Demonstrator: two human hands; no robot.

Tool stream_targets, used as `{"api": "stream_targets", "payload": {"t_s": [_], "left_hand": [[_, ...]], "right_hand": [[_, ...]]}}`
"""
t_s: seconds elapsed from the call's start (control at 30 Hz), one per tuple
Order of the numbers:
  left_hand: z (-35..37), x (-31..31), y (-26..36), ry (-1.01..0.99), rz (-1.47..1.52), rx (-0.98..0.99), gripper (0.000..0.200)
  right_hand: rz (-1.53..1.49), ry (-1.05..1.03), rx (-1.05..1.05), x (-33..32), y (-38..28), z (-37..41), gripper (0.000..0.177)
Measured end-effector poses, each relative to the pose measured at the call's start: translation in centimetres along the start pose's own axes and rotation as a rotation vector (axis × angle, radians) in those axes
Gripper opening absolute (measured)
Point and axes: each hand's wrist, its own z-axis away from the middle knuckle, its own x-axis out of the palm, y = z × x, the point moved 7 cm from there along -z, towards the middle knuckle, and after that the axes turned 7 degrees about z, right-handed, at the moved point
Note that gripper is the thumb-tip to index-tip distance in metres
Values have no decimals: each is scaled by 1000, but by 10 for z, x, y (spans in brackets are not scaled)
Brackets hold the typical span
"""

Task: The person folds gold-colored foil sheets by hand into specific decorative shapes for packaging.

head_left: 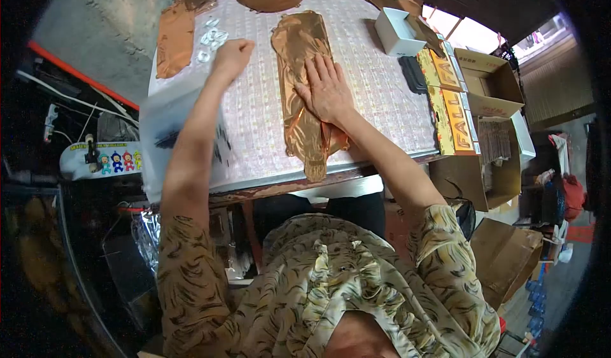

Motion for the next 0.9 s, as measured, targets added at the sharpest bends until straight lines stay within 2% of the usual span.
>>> {"api": "stream_targets", "payload": {"t_s": [0.17, 0.23, 0.37, 0.43, 0.5, 0.53, 0.57, 0.6, 0.63, 0.67, 0.7, 0.77, 0.8, 0.9], "left_hand": [[1, 25, 31, 45, 38, -79, 32], [-7, 31, 35, 60, -41, -200, 32], [-20, 32, 50, 62, -74, -171, 34], [-24, 33, 47, 24, -21, -301, 36], [-30, 30, 55, 47, -25, -249, 32], [-34, 36, 57, -96, 233, -310, 29], [-34, 42, 61, -237, 492, -370, 26], [-35, 47, 63, -178, 752, -414, 24], [-37, 46, 69, -171, 748, -418, 24], [-38, 46, 82, -231, 807, -394, 26], [-39, 48, 96, -294, 864, -369, 29], [-35, 54, 119, -288, 916, -337, 29], [-34, 59, 128, -306, 982, -317, 28], [-30, 83, 148, -376, 1029, -327, 27]], "right_hand": [[-15, -11, 16, 0, 1, 0, 77], [-32, -19, 22, 0, 1, 0, 77], [-73, -41, 28, 1, 3, 0, 79], [-116, -28, 50, 2, 5, 2, 80], [-158, 0, 49, -1, 7, 0, 82], [-181, 121, 23, -14, 7, 1, 84], [-186, 121, 21, -20, 12, 0, 84], [-366, 77, 55, -22, 21, 0, 83], [-546, 30, 88, -26, 25, -3, 83], [-490, 212, 116, -32, 29, -3, 78], [-497, 211, 115, -28, 33, -2, 78], [-580, 139, 235, -45, 43, -4, 75], [-520, 246, 247, -58, 45, -3, 71], [-635, 197, 377, -49, 61, -5, 66]]}}
